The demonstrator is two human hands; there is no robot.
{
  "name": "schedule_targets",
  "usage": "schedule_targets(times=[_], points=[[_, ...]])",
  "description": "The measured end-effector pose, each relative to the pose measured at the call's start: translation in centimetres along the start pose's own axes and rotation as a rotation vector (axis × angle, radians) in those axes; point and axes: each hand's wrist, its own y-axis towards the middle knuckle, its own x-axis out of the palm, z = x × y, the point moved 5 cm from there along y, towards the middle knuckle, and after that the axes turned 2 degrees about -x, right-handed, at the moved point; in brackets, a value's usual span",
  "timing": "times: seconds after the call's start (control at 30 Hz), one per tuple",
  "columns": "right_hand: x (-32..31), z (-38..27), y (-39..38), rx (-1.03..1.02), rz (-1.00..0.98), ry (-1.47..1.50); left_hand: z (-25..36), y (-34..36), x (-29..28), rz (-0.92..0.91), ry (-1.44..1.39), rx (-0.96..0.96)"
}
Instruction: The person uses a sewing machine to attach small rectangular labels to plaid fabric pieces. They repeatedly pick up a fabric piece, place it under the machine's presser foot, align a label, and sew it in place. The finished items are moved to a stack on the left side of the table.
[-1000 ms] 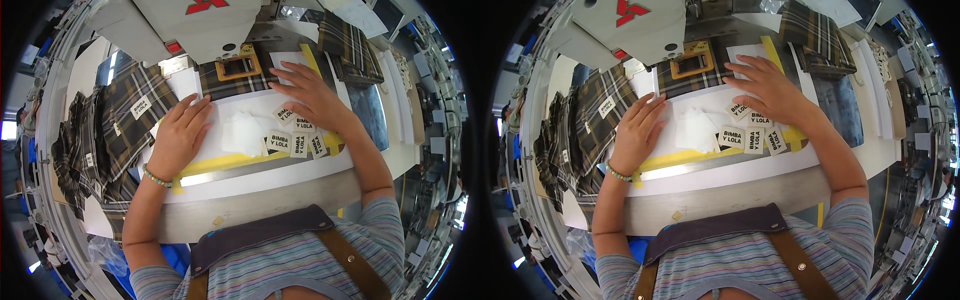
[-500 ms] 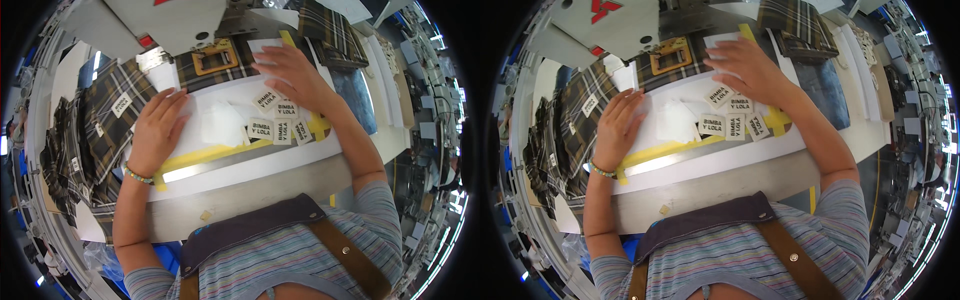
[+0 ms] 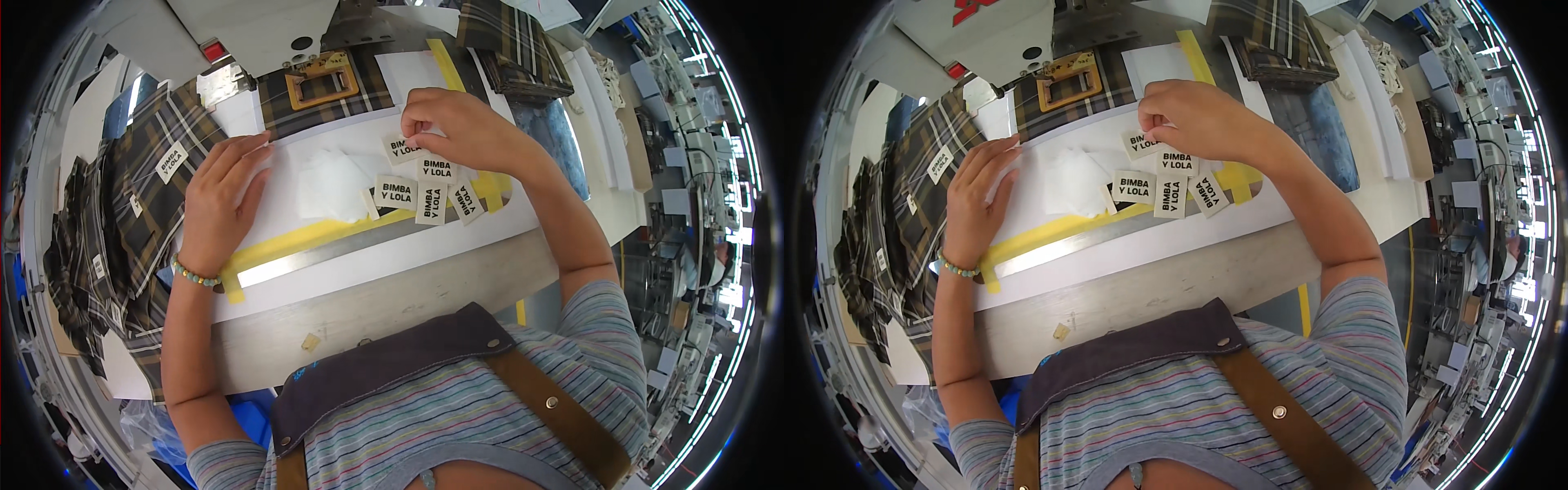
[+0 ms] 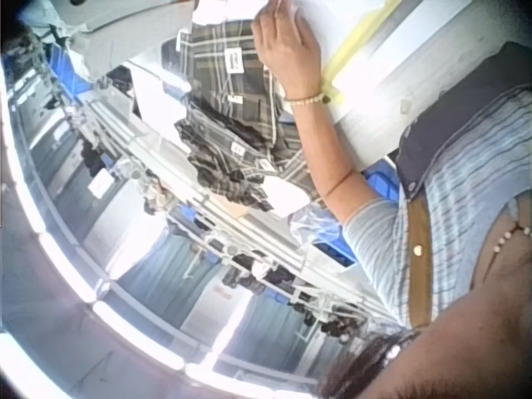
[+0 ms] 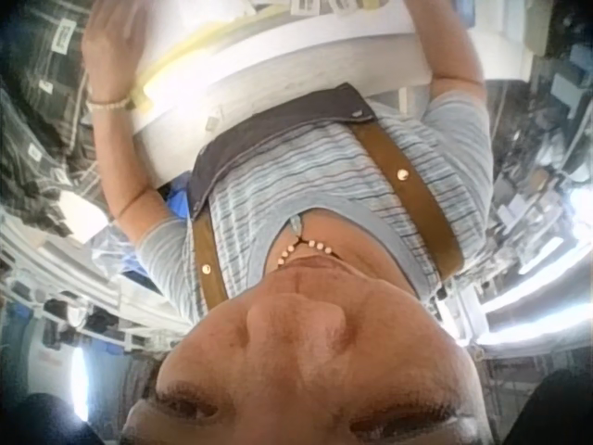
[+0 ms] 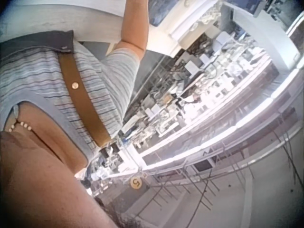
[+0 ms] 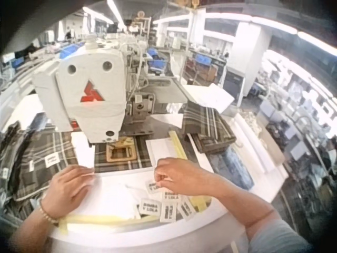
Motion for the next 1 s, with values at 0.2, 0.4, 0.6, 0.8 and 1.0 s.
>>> schedule_targets(times=[0.2, 0.4, 0.6, 0.8, 1.0], points=[[-2.3, -0.4, 1.1, 0.050, 0.192, 0.156, 0.7, 0.3, -0.4, -0.004, -0.087, -0.010], [-1.5, 3.3, 6.7, 0.177, 0.211, 0.478, 3.1, 3.6, 0.5, -0.032, 0.005, 0.242], [-0.1, 5.3, 12.6, 0.220, 0.116, 0.486, 1.1, 5.1, 3.0, 0.088, 0.005, 0.300], [0.7, 4.6, 13.1, 0.225, 0.301, 0.561, 0.3, 5.0, 2.8, 0.120, -0.045, 0.232], [1.2, 3.6, 13.0, 0.166, 0.312, 0.493, 0.0, 4.9, 3.0, 0.100, -0.056, 0.189]])
